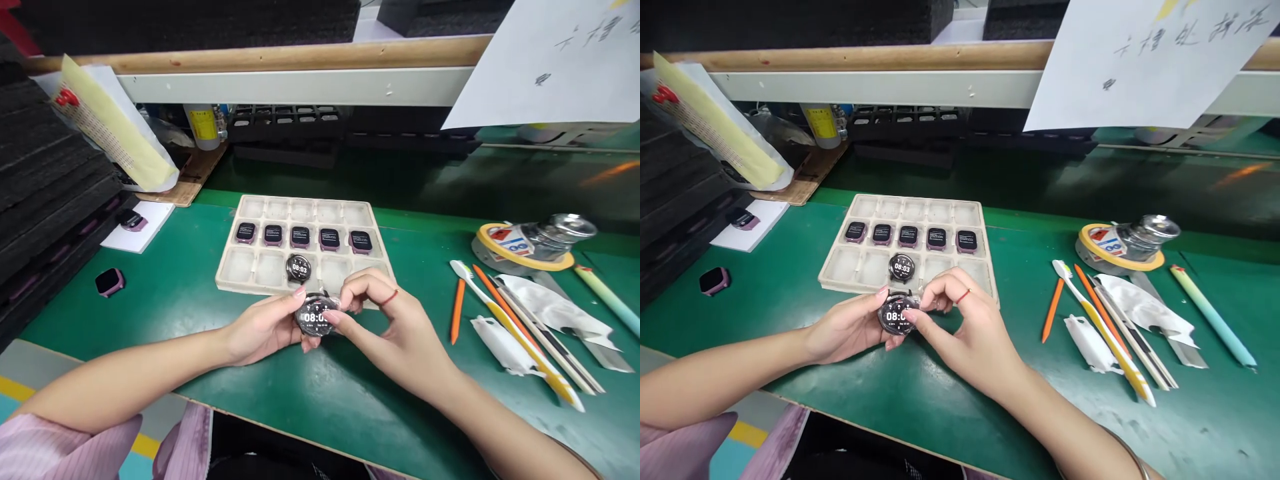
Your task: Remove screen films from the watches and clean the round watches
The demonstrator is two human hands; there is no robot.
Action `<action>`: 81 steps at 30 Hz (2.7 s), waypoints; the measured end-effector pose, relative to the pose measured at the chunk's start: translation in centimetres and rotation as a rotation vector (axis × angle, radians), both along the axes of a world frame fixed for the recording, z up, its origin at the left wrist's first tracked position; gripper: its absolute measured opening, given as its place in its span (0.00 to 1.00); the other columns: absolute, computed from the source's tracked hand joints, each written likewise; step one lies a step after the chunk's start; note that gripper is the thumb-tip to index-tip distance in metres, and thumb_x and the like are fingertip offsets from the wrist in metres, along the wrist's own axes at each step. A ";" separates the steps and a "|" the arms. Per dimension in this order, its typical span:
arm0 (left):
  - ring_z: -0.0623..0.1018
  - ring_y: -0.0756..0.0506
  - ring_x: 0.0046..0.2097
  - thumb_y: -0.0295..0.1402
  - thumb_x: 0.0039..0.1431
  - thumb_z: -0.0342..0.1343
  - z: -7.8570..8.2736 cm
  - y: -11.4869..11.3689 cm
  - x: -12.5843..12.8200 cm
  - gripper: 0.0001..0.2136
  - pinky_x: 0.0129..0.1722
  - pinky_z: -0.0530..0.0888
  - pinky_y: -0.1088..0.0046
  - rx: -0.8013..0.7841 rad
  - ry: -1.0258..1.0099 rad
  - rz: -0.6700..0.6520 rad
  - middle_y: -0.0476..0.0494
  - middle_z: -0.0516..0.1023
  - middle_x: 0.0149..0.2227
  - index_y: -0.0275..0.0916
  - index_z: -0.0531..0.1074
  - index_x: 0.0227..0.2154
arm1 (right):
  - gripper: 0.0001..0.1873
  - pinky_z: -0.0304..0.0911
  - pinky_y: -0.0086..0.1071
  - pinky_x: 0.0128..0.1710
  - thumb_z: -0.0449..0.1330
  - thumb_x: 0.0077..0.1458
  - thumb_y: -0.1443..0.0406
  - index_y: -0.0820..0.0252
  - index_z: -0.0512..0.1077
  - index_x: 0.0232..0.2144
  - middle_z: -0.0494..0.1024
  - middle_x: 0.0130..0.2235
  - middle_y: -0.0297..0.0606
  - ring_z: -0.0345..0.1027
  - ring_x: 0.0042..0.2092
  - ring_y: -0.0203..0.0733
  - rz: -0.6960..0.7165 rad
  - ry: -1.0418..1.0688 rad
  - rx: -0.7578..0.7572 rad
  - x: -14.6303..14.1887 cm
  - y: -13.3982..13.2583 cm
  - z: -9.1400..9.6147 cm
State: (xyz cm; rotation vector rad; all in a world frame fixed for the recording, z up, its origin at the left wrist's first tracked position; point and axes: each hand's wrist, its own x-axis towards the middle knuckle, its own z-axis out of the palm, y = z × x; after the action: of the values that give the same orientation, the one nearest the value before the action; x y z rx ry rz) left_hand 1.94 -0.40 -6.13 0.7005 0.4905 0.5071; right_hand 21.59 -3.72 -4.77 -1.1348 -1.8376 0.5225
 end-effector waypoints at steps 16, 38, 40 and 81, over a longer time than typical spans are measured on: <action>0.70 0.50 0.33 0.48 0.66 0.53 0.4 0.6 -0.8 0.24 0.35 0.66 0.74 -0.039 -0.067 -0.103 0.35 0.80 0.46 0.34 0.77 0.53 | 0.13 0.67 0.33 0.27 0.74 0.46 0.57 0.51 0.77 0.33 0.77 0.28 0.31 0.67 0.26 0.36 -0.359 0.653 -0.225 2.8 2.2 0.1; 0.73 0.49 0.32 0.51 0.68 0.46 0.2 0.3 -0.9 0.27 0.32 0.71 0.71 0.218 0.190 -0.116 0.36 0.75 0.42 0.34 0.70 0.56 | 0.10 0.67 0.39 0.36 0.64 0.53 0.61 0.54 0.76 0.39 0.80 0.30 0.35 0.70 0.30 0.42 -0.459 -0.060 -0.144 5.0 5.2 -2.9; 0.76 0.45 0.36 0.50 0.67 0.49 0.2 -0.1 -1.2 0.27 0.36 0.74 0.66 0.471 0.403 -0.134 0.37 0.75 0.43 0.37 0.64 0.61 | 0.10 0.66 0.38 0.36 0.64 0.53 0.61 0.55 0.76 0.39 0.80 0.30 0.35 0.69 0.29 0.41 -0.452 -0.072 -0.150 4.8 5.6 -3.0; 0.78 0.39 0.52 0.31 0.65 0.52 0.6 4.7 -0.7 0.21 0.51 0.78 0.59 1.960 0.651 0.164 0.32 0.76 0.51 0.35 0.65 0.60 | 0.10 0.70 0.36 0.34 0.67 0.54 0.64 0.55 0.77 0.40 0.79 0.27 0.32 0.70 0.27 0.38 -0.230 0.071 0.053 0.0 2.0 -1.8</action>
State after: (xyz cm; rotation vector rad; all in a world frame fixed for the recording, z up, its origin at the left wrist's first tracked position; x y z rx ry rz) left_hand 1.24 4.27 -5.50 2.7770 0.5408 0.8441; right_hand 21.61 -1.70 -6.56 -1.2561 -1.6250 0.3736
